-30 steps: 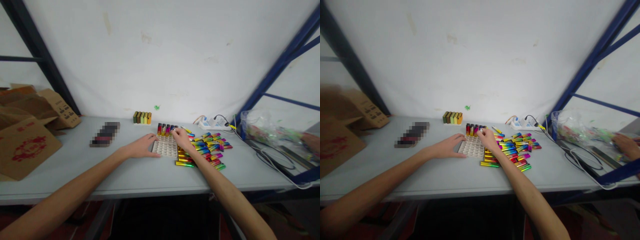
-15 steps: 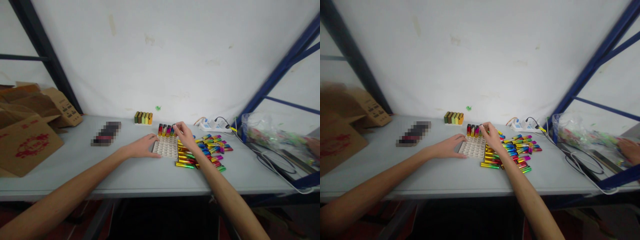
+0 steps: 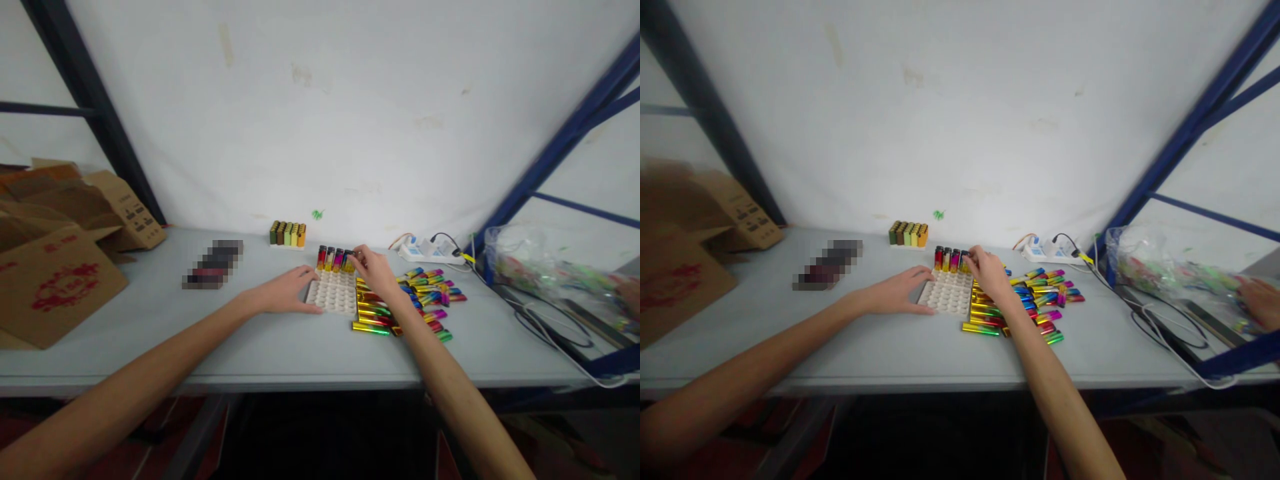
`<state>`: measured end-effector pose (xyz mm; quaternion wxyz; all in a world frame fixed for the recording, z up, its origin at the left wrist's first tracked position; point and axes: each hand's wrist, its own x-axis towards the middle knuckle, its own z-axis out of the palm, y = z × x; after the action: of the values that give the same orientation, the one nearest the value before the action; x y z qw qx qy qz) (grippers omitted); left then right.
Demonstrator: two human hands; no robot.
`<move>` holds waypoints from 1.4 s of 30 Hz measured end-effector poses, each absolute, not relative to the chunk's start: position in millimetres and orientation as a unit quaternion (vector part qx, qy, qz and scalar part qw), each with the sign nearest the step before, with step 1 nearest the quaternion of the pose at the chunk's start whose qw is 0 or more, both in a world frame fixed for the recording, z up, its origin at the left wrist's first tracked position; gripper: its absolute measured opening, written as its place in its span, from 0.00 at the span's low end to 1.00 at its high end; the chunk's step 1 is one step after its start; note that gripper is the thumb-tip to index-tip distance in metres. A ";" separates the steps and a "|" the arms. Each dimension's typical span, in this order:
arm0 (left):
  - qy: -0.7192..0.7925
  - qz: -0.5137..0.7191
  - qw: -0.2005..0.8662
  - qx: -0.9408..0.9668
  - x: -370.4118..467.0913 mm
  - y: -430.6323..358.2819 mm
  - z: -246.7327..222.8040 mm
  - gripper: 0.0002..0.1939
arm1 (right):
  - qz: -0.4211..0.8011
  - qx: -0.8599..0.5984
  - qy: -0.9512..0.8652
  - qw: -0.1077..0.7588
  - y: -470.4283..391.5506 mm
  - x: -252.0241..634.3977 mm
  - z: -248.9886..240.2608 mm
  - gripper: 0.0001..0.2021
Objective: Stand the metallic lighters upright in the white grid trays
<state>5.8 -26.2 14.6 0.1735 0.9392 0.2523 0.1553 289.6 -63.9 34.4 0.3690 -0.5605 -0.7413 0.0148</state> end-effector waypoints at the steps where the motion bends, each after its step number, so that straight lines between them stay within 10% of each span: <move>1: 0.252 0.155 0.173 0.939 5.8 -26.4 14.8 0.40 | 0.011 -0.560 -0.750 0.351 -63.5 291.3 34.3 0.12; 25: 0.261 0.153 0.172 0.937 3.6 -22.4 9.8 0.42 | -0.001 -0.643 -0.693 0.326 -72.0 350.0 63.2 0.18; 42: 0.273 0.127 0.178 0.937 5.0 -23.6 16.2 0.42 | -0.126 -0.845 -0.508 0.110 -171.6 493.3 -4.7 0.23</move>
<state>5.0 -23.6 16.2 0.1778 0.9369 0.2732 0.1265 493.3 -171.6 -4.7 0.1103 -0.8449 -0.5080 -0.1261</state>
